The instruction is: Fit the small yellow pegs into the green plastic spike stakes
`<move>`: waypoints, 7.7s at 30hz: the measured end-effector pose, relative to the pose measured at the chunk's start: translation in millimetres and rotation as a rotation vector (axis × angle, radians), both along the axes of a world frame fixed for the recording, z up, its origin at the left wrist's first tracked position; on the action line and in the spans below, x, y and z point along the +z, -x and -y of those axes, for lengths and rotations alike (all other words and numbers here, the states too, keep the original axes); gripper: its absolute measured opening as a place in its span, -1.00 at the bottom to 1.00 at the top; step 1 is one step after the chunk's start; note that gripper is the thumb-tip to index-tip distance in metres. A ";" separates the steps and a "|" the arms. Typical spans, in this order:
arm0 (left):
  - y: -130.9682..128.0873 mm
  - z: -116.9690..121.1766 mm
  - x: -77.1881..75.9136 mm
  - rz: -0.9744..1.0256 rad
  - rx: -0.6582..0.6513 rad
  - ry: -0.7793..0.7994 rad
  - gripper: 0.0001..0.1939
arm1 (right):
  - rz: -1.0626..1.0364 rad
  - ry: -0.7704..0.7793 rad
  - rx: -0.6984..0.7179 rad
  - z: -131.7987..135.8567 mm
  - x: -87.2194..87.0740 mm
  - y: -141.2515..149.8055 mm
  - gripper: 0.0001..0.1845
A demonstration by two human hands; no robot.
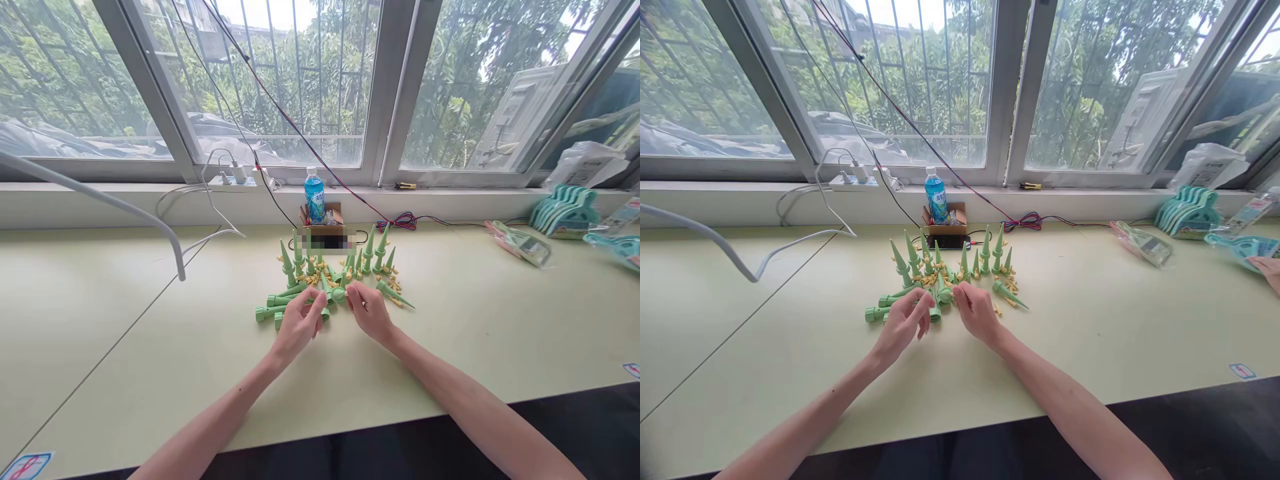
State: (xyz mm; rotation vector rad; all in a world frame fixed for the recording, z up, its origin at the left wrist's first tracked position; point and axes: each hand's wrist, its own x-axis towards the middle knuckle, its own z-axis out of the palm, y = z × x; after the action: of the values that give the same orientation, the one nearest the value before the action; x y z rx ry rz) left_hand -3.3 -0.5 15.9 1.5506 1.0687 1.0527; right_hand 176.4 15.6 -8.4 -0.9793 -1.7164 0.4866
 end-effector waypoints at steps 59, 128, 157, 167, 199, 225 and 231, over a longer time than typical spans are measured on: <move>2.8 1.5 -3.7 -0.032 -0.255 0.115 -0.65 | 0.049 0.029 0.199 -2.2 -8.4 -2.4 -0.49; 1.3 -2.0 -6.4 -0.037 -0.038 -0.151 -0.69 | 0.048 0.206 0.298 5.8 -2.6 4.0 -0.56; 9.1 -9.4 -3.0 0.162 -0.287 0.215 -0.60 | 0.166 -0.017 0.257 1.5 -7.0 2.4 -0.59; 10.0 -10.5 0.0 0.112 -0.342 0.259 -0.57 | 0.376 -0.214 0.139 7.2 -2.3 4.1 -0.58; 10.7 -11.7 -1.7 0.168 -0.414 0.317 -0.57 | 0.584 -0.436 0.013 10.6 4.1 6.8 -0.58; 6.1 -9.3 -3.9 0.204 -0.325 0.264 -0.47 | 0.559 -0.475 -0.019 13.8 1.2 13.4 -0.51; 6.4 -9.8 -8.3 0.226 -0.325 0.255 -0.49 | 0.522 -0.498 -0.034 14.5 1.8 14.6 -0.49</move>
State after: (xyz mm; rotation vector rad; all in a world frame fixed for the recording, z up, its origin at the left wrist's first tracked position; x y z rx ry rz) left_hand -9.6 9.3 7.6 1.3098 0.7341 0.8108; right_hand 161.8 1.1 -6.6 -0.8023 -2.1349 -0.2460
